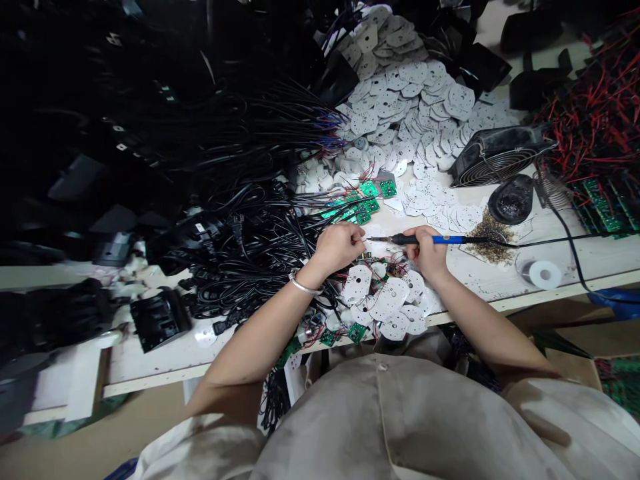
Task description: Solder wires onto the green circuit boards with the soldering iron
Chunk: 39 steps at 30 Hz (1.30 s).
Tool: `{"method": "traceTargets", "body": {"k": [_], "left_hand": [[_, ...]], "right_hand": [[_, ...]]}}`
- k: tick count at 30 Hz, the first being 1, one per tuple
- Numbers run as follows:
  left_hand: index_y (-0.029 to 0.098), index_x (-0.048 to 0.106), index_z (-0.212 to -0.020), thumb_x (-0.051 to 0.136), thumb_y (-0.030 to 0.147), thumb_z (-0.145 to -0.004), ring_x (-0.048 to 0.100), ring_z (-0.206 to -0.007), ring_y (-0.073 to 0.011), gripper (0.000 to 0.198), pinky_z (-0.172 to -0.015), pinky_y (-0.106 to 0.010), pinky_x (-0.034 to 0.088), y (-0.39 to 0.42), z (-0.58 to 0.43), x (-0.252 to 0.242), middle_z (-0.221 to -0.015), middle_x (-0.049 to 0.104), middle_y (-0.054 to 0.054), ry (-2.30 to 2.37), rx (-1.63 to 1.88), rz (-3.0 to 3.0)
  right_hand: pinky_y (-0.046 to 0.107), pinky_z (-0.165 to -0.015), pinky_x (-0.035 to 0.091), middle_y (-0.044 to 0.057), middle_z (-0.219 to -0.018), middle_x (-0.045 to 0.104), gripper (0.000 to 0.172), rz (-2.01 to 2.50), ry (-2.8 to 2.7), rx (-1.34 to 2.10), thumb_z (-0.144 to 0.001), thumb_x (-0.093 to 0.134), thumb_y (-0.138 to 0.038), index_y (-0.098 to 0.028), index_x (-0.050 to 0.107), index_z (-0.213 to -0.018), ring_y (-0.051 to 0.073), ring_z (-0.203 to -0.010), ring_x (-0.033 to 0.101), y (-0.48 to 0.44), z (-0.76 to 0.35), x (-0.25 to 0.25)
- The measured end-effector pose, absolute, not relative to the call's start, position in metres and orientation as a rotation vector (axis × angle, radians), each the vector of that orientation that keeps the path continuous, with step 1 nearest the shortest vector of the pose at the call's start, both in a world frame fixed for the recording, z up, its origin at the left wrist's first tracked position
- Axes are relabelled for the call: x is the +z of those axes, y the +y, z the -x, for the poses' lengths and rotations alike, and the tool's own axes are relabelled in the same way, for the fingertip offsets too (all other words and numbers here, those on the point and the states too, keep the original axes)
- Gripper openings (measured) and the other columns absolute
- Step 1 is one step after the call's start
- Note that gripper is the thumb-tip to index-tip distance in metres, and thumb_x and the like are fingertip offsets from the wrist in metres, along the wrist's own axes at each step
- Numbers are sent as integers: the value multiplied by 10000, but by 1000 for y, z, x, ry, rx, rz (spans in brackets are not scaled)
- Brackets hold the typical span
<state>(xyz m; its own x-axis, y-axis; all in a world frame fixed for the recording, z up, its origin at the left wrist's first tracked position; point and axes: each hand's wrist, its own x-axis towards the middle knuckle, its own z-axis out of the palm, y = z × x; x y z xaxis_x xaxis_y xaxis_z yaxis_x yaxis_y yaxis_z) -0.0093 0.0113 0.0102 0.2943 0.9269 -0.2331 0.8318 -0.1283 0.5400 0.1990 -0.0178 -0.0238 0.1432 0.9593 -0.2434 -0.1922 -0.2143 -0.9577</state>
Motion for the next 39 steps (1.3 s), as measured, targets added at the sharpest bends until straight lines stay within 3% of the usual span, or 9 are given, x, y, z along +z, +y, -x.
{"method": "traceTargets", "body": {"k": [39], "left_hand": [[191, 559, -600, 598, 104, -710, 696, -935, -200, 145, -817, -314, 527, 12, 6, 10, -1004, 762, -24, 1619, 168, -1999]], "right_hand": [[204, -341, 259, -80, -397, 461, 332, 1332, -801, 1335, -787, 577, -523, -198, 608, -728, 73, -307, 372, -17, -198, -26]]}}
